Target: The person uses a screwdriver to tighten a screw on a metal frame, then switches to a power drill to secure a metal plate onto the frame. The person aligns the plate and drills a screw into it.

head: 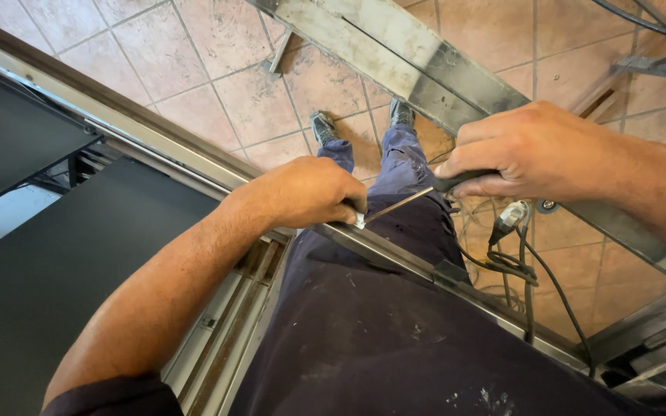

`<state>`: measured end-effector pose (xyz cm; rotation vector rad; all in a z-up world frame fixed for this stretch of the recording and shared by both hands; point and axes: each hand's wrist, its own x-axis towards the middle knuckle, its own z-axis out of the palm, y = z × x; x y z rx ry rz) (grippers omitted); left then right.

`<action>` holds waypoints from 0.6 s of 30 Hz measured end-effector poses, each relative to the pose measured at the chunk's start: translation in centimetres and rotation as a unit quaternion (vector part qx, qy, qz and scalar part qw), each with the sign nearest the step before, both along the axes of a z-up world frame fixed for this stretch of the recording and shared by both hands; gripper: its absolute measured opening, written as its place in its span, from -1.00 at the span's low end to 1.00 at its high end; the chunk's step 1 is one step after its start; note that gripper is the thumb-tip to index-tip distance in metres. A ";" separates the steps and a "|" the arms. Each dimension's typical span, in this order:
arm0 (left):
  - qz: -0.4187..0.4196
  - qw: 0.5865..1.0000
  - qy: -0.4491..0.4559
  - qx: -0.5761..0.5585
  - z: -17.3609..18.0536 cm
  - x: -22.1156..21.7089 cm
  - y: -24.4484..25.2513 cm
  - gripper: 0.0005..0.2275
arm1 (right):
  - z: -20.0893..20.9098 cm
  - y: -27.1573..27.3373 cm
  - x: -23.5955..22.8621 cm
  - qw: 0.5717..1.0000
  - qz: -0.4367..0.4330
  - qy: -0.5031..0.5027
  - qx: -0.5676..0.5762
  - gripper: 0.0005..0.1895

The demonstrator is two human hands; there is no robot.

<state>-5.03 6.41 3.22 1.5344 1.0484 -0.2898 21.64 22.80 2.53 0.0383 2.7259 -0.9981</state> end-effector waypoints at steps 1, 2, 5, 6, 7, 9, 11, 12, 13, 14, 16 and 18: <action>0.000 1.000 0.000 0.000 0.2 0.0 0.2 -0.88 | 0.0 0.1 -0.1 1.000 0.000 0.000 0.000 -0.69; -0.001 1.000 0.006 -0.015 0.4 0.0 0.4 -0.89 | 0.1 0.1 -0.2 1.000 0.002 -0.001 -0.004 -0.70; -0.005 1.000 0.010 -0.029 0.4 0.1 0.4 -0.90 | 0.0 0.2 -0.3 1.000 0.005 -0.003 -0.005 -0.72; -0.007 1.000 0.009 -0.029 0.4 0.1 0.4 -0.90 | 0.0 0.2 -0.3 1.000 0.009 -0.003 0.000 -0.73; -0.006 1.000 0.009 -0.029 0.3 0.0 0.3 -0.90 | 0.0 0.4 -0.5 1.000 0.010 -0.002 0.000 -0.73; -0.015 1.000 -0.007 -0.018 0.2 0.0 0.3 -0.89 | -0.1 0.6 -0.8 0.999 0.047 -0.015 0.016 -0.69; -0.013 1.000 -0.016 -0.014 0.1 -0.1 0.4 -0.91 | 0.2 1.1 -1.6 0.997 0.064 -0.014 0.032 -0.62; -0.010 1.000 -0.026 -0.013 0.2 0.0 0.3 -0.93 | 0.4 1.2 -2.0 0.996 0.081 -0.013 0.044 -0.55; -0.008 0.999 -0.026 -0.015 0.1 0.0 0.2 -0.93 | 0.7 1.2 -2.4 0.996 0.082 -0.013 0.042 -0.55; -0.013 0.999 -0.033 -0.010 0.0 0.0 0.3 -0.91 | 1.1 1.3 -2.9 0.991 0.118 0.015 0.057 -0.51; -0.015 0.999 -0.039 -0.004 0.0 0.0 0.4 -0.89 | 0.8 1.6 -3.8 0.984 0.155 0.045 0.074 -0.41; -0.010 0.999 -0.044 -0.021 0.1 0.1 0.5 -0.90 | -0.5 1.6 -4.4 0.915 0.250 0.307 0.077 -0.61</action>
